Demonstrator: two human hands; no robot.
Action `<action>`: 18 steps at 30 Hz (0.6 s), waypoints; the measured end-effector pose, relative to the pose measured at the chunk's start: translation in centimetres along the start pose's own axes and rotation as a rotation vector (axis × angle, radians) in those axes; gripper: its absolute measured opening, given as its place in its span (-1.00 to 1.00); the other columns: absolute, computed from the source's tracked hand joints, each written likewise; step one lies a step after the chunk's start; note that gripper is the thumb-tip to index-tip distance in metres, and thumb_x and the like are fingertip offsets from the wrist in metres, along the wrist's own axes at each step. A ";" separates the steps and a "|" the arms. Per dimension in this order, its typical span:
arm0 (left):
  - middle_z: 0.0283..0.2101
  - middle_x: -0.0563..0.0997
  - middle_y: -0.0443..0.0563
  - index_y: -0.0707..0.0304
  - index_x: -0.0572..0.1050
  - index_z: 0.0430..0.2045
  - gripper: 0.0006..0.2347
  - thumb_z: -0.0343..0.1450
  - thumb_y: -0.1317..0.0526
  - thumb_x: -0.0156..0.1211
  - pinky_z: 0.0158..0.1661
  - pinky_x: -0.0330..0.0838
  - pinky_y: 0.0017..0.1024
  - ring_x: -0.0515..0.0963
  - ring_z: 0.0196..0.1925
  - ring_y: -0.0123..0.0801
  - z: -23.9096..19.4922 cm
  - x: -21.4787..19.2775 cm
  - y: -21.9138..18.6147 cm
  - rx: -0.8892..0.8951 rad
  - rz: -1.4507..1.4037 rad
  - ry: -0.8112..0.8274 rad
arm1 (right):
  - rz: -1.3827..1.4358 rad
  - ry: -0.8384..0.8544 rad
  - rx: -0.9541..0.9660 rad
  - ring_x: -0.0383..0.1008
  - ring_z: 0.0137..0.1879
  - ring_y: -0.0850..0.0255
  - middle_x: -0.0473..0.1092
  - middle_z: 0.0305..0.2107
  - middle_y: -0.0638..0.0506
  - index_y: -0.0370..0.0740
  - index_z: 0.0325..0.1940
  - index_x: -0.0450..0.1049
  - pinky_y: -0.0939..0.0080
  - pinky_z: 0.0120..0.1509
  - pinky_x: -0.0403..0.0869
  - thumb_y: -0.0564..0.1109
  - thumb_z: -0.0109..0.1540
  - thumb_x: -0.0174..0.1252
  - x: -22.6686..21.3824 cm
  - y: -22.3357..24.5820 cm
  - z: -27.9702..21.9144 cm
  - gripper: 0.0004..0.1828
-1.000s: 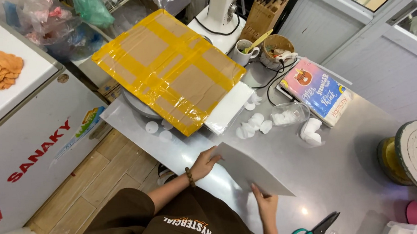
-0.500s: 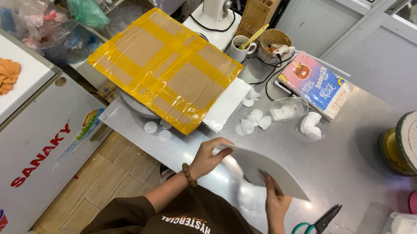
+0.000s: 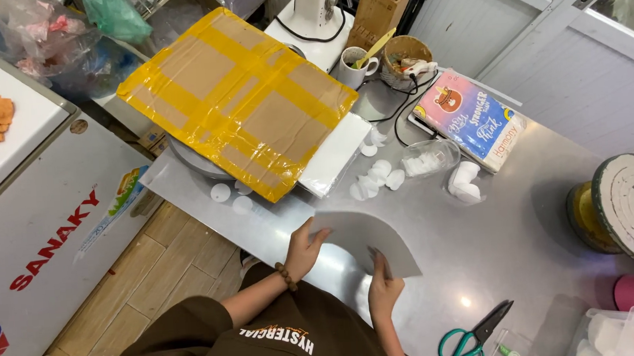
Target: Cutting paper with scissors and using a hand punch to create circular paper decorations.
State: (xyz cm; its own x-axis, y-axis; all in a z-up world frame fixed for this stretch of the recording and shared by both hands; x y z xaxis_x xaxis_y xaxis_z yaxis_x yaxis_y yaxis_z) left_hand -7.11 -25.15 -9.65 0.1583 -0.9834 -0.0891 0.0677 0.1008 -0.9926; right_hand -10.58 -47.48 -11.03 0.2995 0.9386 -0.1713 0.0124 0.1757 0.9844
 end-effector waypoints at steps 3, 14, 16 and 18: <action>-0.13 0.71 0.14 0.43 0.48 -0.02 -0.75 0.49 0.24 0.16 -0.06 0.55 -0.41 0.71 -0.08 -0.28 0.3 0.2 0.8 -0.029 0.028 0.012 | -0.076 -0.005 -0.105 0.59 -0.02 0.25 0.60 -0.14 -0.06 -0.37 0.06 0.55 0.27 0.08 0.50 -0.13 0.38 0.09 -0.3 1.2 0.5 -0.71; -0.16 0.67 0.25 0.45 0.39 0.07 -0.66 0.49 0.18 0.17 -0.09 0.54 -0.30 0.69 -0.10 -0.11 2.4 5.3 -3.0 -0.016 0.200 0.291 | -0.292 -0.160 0.080 0.50 -0.36 0.26 0.56 -0.49 -0.07 -0.43 -0.28 0.66 0.25 -0.18 0.42 0.02 0.33 0.25 -9.5 -3.1 2.8 -0.62; -0.17 0.63 0.31 0.46 0.34 0.11 -0.61 0.50 0.13 0.19 -0.08 0.52 -0.27 0.66 -0.10 -0.04 3.2 8.1 -2.7 -0.015 0.278 0.390 | -0.291 -0.197 0.177 0.42 -0.42 0.23 0.50 -0.54 -0.11 -0.47 -0.34 0.65 0.20 -0.22 0.36 0.03 0.33 0.27 -14.2 -4.3 2.9 -0.57; -0.03 0.65 0.14 0.29 0.36 0.09 -0.66 0.55 0.03 -0.02 0.03 0.50 -0.34 0.65 0.03 -0.18 3.7 11.0 -2.1 -0.109 -0.070 0.492 | -0.189 -0.323 0.026 0.45 -0.18 0.34 0.54 -0.26 0.01 -0.36 -0.08 0.61 0.31 -0.06 0.43 0.01 0.31 0.35 -19.1 -3.6 3.0 -0.67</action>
State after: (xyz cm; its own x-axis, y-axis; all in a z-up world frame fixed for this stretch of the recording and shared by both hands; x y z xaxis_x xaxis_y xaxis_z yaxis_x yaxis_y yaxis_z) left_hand -1.88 -35.63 -8.27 -0.3276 -0.9445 -0.0240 -0.0457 0.0412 -0.9981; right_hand -13.53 -66.94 -11.18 0.5749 0.7475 -0.3328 0.1196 0.3257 0.9379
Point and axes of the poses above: each hand's wrist, its own z-axis towards the middle knuckle, its own x-axis out of the palm, y = z × x, the point moved 4 cm from there along z, towards the middle knuckle
